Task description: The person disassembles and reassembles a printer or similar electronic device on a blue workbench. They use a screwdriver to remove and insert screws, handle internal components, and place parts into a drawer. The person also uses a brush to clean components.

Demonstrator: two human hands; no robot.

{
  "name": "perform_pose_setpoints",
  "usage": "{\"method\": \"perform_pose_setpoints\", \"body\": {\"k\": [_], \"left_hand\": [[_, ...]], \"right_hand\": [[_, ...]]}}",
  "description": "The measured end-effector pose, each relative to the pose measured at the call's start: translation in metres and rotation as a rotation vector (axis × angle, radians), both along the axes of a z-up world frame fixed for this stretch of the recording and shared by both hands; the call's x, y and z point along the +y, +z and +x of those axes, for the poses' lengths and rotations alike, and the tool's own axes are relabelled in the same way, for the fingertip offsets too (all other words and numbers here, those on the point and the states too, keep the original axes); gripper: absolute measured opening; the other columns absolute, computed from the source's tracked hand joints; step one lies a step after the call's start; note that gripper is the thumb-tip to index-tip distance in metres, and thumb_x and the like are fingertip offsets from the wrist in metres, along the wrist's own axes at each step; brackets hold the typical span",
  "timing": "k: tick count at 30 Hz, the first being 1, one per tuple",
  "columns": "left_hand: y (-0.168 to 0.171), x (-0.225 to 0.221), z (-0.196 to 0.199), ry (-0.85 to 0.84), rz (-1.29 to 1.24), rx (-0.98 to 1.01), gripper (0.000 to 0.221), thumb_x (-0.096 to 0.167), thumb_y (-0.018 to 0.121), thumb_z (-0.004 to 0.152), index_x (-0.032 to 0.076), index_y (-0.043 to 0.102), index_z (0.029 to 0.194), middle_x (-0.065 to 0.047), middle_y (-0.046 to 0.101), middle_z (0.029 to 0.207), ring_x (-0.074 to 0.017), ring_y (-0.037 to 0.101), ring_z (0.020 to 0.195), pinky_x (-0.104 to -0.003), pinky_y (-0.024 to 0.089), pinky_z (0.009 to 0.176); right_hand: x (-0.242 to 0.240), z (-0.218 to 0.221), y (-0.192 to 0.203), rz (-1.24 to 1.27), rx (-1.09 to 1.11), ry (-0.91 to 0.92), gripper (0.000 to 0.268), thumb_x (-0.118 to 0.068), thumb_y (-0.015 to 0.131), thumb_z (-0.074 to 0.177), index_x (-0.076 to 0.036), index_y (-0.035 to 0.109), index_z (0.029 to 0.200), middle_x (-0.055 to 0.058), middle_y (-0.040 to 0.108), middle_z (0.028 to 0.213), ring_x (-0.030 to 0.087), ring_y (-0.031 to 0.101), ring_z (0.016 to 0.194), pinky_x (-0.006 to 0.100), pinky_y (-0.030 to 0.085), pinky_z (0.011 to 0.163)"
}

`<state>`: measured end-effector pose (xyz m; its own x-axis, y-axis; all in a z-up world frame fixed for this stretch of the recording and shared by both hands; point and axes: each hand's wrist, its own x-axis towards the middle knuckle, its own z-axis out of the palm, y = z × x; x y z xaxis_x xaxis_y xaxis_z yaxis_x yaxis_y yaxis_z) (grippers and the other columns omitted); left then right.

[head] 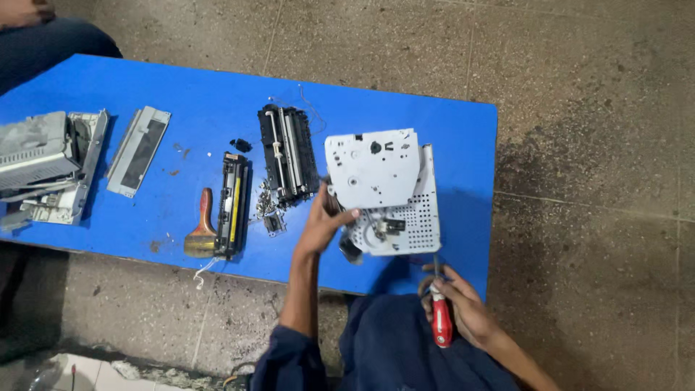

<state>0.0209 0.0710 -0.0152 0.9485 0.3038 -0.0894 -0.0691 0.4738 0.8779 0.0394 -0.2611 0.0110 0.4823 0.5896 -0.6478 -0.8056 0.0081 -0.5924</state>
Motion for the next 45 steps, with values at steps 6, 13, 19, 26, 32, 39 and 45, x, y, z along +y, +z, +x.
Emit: {"method": "perform_pose_setpoints", "body": {"k": [6, 13, 19, 26, 32, 39, 45], "left_hand": [[-0.032, 0.081, 0.081, -0.165, 0.008, 0.111, 0.084, 0.005, 0.078, 0.082, -0.002, 0.037, 0.155, -0.016, 0.063, 0.141, -0.026, 0.062, 0.128, -0.037, 0.047, 0.113], [0.009, 0.13, 0.107, -0.307, 0.325, 0.317, 0.077, 0.017, 0.081, 0.087, -0.003, 0.047, 0.153, -0.013, 0.069, 0.129, -0.0196, 0.063, 0.116, -0.032, 0.048, 0.104], [0.095, 0.053, 0.051, 0.487, 1.058, 0.165, 0.063, 0.009, 0.08, 0.086, -0.003, 0.056, 0.143, -0.012, 0.073, 0.11, -0.0191, 0.07, 0.099, -0.033, 0.054, 0.09], [0.104, -0.138, -0.003, 0.733, 1.364, 0.104, 0.053, 0.018, 0.088, 0.072, 0.003, 0.067, 0.117, -0.013, 0.066, 0.115, -0.0337, 0.058, 0.112, -0.047, 0.043, 0.099], [0.084, -0.158, 0.022, 0.853, 1.23, 0.219, 0.045, 0.013, 0.09, 0.071, 0.005, 0.072, 0.112, -0.011, 0.066, 0.114, -0.0325, 0.058, 0.113, -0.044, 0.05, 0.097], [0.068, -0.163, 0.025, 0.936, 1.182, 0.177, 0.036, 0.01, 0.09, 0.072, 0.005, 0.074, 0.104, -0.01, 0.067, 0.111, -0.0313, 0.059, 0.111, -0.042, 0.052, 0.093], [0.072, -0.164, 0.029, 0.938, 1.175, 0.214, 0.031, 0.009, 0.089, 0.073, 0.006, 0.076, 0.102, -0.009, 0.067, 0.11, -0.0307, 0.06, 0.111, -0.041, 0.053, 0.092]], "right_hand": [[-0.054, 0.011, -0.03, -0.14, -0.436, 0.431, 0.05, -0.021, 0.063, 0.098, -0.008, 0.055, 0.145, 0.004, 0.059, 0.076, 0.012, 0.051, 0.059, 0.027, 0.042, 0.051], [-0.076, 0.055, -0.007, -0.259, -0.702, 0.492, 0.048, -0.024, 0.064, 0.095, -0.017, 0.059, 0.142, 0.0, 0.068, 0.075, 0.007, 0.057, 0.057, 0.023, 0.05, 0.05], [-0.046, 0.083, 0.017, -0.237, -0.809, 0.51, 0.05, -0.025, 0.065, 0.095, -0.019, 0.06, 0.144, -0.001, 0.065, 0.074, 0.006, 0.053, 0.057, 0.024, 0.047, 0.05], [-0.038, 0.119, 0.047, -0.198, -0.786, 0.691, 0.052, -0.022, 0.062, 0.096, -0.022, 0.056, 0.147, -0.003, 0.064, 0.074, 0.005, 0.054, 0.057, 0.023, 0.049, 0.051], [-0.036, 0.143, 0.067, -0.192, -0.822, 0.828, 0.051, -0.021, 0.058, 0.098, -0.019, 0.055, 0.149, -0.001, 0.059, 0.07, 0.007, 0.053, 0.054, 0.025, 0.048, 0.05], [-0.027, 0.142, 0.064, -0.164, -0.814, 0.828, 0.05, -0.021, 0.057, 0.099, -0.02, 0.055, 0.149, -0.004, 0.058, 0.074, 0.006, 0.051, 0.056, 0.024, 0.047, 0.05], [-0.018, 0.142, 0.063, -0.184, -0.779, 0.831, 0.05, -0.022, 0.059, 0.098, -0.022, 0.056, 0.148, -0.001, 0.058, 0.067, 0.008, 0.052, 0.051, 0.025, 0.046, 0.046]]}}
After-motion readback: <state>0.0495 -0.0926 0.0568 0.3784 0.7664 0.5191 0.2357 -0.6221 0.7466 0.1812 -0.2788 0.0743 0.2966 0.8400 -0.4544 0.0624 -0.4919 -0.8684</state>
